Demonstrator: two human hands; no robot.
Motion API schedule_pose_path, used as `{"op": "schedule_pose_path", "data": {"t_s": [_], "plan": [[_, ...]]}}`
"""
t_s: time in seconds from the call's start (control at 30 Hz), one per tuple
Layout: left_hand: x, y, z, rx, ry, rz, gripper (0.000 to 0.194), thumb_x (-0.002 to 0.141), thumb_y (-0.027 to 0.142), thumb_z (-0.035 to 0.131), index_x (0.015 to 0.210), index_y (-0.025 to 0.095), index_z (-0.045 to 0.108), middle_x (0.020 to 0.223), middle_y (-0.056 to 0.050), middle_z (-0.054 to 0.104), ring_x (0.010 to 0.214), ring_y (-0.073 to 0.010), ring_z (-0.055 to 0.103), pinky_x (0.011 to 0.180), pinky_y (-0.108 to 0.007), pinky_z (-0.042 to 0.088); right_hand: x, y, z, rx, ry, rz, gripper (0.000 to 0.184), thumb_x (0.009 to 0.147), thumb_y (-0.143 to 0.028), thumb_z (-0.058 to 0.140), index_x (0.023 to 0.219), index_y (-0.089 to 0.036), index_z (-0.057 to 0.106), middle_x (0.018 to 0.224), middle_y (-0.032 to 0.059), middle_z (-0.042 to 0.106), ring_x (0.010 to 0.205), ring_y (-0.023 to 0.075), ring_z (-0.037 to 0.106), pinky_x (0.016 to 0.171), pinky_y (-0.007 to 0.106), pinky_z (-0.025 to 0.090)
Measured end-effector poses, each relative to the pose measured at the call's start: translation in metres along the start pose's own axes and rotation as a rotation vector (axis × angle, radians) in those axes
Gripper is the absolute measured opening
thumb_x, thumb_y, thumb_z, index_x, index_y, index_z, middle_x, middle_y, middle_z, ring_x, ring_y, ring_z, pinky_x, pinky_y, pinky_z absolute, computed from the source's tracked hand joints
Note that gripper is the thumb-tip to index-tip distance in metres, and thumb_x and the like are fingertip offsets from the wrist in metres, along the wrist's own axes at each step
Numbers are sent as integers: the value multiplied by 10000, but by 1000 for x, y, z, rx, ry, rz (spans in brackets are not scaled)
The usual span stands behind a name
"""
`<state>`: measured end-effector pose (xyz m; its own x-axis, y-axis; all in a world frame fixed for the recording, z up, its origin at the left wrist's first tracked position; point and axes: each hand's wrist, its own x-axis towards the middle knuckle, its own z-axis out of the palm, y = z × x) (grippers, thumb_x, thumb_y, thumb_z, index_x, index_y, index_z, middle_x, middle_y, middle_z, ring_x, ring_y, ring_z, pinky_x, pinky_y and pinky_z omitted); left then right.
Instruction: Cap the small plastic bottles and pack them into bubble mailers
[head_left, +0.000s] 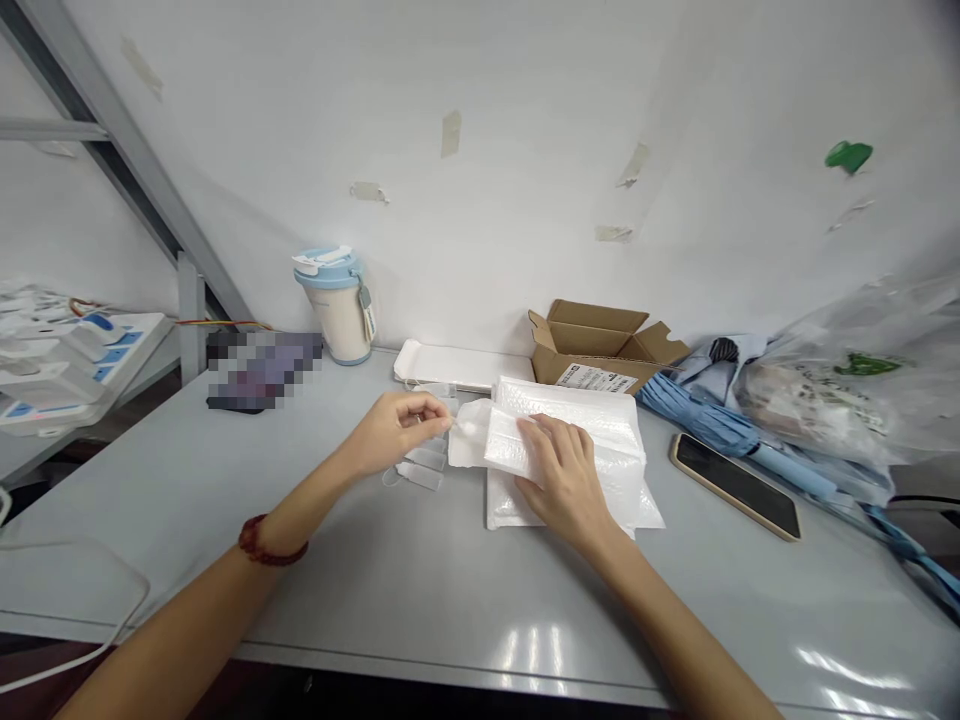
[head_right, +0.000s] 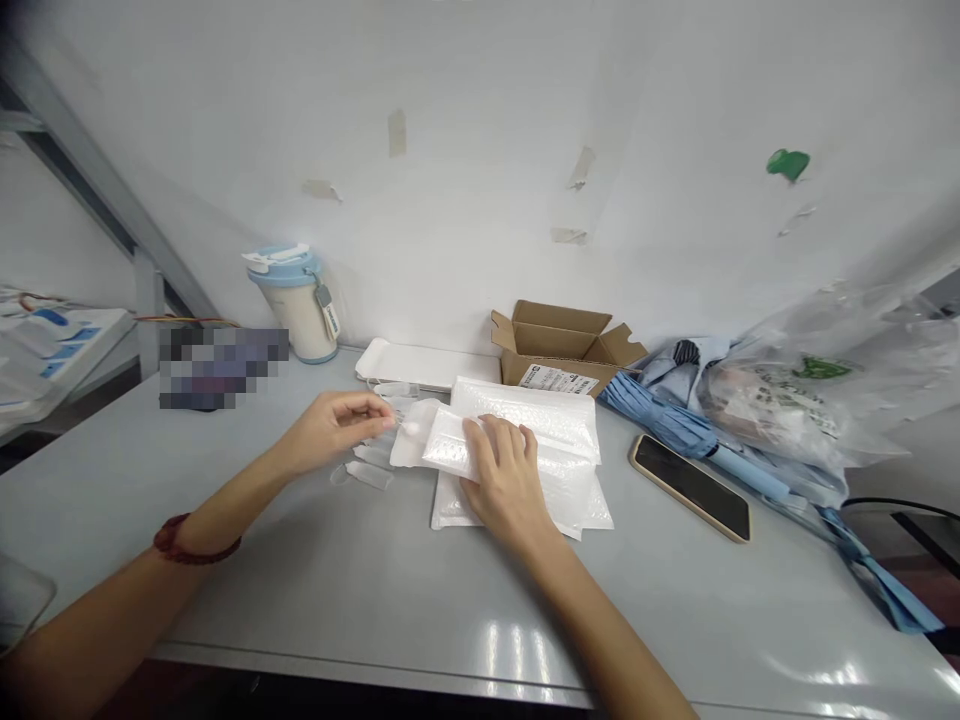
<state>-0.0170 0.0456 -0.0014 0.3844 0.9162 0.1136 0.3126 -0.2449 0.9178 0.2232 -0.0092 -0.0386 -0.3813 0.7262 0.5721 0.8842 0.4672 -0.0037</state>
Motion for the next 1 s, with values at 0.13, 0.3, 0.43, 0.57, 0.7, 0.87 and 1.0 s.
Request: {"op": "schedule_pose_path", "data": {"t_s": [0.13,0.3,0.43,0.57,0.7,0.87,1.0], "plan": [[-7,-3,31,176,-66,157,207,826,273,541,724,169,688,589,-2,583,556,-127,464,533,-238,342,-2,-4,2,42,-4,-24,498,759,-131,513,1250,-134,433,1171,169,532,1065,299,474,905,466,353],[-12,-2,39,413,-43,354,328,885,223,434,680,181,686,586,-9,598,532,-123,432,546,-250,323,-2,-3,1,45,-14,-19,475,770,-131,513,1239,-133,438,1170,169,539,1076,300,474,900,457,351],[-5,-6,13,343,201,158,265,857,339,501,896,175,705,677,-8,650,536,-124,468,538,-236,364,-1,0,-2,40,2,-8,482,764,-125,500,1239,-132,425,1167,171,534,1062,302,474,874,448,362],[9,-27,-20,489,310,-30,317,803,324,531,1037,152,658,655,1,615,615,-160,526,622,-258,398,0,5,-4,14,21,1,500,742,-110,505,1235,-134,422,1154,170,535,1038,299,483,860,440,367],[17,-47,-29,528,259,-135,369,775,336,526,1078,176,664,709,-14,650,622,-183,556,623,-282,410,0,7,-5,8,27,-3,505,739,-116,507,1236,-133,417,1149,171,532,1040,298,482,855,437,372],[17,-44,-22,484,253,-101,269,783,351,518,855,174,707,799,-44,706,717,-203,587,669,-291,431,0,8,-5,-5,20,-5,506,740,-123,510,1236,-126,412,1150,180,528,1042,302,479,854,442,372],[15,-31,-25,350,267,-49,240,788,367,544,792,174,688,836,-42,712,768,-197,594,709,-287,438,0,8,-4,-5,14,7,507,748,-132,508,1244,-137,404,1152,179,525,1039,305,481,853,448,371]]}}
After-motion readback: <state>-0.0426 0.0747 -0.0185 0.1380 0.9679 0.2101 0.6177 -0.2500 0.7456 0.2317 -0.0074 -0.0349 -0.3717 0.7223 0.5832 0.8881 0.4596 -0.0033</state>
